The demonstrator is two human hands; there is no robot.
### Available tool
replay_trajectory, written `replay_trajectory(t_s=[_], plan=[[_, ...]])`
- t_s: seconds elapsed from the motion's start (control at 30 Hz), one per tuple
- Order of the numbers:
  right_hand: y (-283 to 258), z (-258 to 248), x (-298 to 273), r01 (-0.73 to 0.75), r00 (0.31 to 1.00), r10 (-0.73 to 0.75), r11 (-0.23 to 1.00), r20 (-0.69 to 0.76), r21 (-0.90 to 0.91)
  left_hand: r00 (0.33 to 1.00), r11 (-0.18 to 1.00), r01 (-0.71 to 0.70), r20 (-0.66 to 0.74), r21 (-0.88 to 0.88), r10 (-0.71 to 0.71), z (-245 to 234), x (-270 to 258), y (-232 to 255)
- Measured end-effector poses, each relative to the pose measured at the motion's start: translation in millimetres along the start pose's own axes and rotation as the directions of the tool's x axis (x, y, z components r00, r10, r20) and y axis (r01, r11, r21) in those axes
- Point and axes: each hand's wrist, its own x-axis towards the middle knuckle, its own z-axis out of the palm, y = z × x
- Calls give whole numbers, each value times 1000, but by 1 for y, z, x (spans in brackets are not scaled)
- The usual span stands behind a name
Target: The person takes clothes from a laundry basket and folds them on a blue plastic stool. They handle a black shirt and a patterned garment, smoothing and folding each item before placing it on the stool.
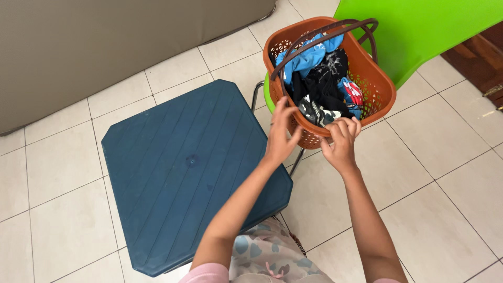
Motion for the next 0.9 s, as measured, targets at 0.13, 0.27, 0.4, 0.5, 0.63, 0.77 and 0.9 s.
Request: replay_trajectory(t_s=[0.13,0.27,0.4,0.5,0.63,0.77,0.9], plan=[[-1,0,0,0,1000,0,1000,-3,0,824,808,471,-152,-353,-546,58,-31,-79],[-2,-1,-2,-14,1000,14,1000,4,-14,432,269,768,161,-581,-887,113,-51,-144],[-3,-2,0,-13,1000,14,1000,7,-15,349,87,762,293,-642,-890,138,-57,-172],[-4,-4,0,-7,1000,7,1000,13,-26,379,-77,670,430,-738,-819,141,-55,-183],[-4,-5,1,-6,1000,6,1000,14,-27,315,-184,599,441,-779,-841,137,-50,-194],[-4,-7,0,1,1000,0,999,18,-37,360,-177,641,497,-746,-790,130,-54,-198],[-4,-8,-1,4,1000,-4,999,19,-45,406,-99,706,516,-701,-754,124,-53,-193]])
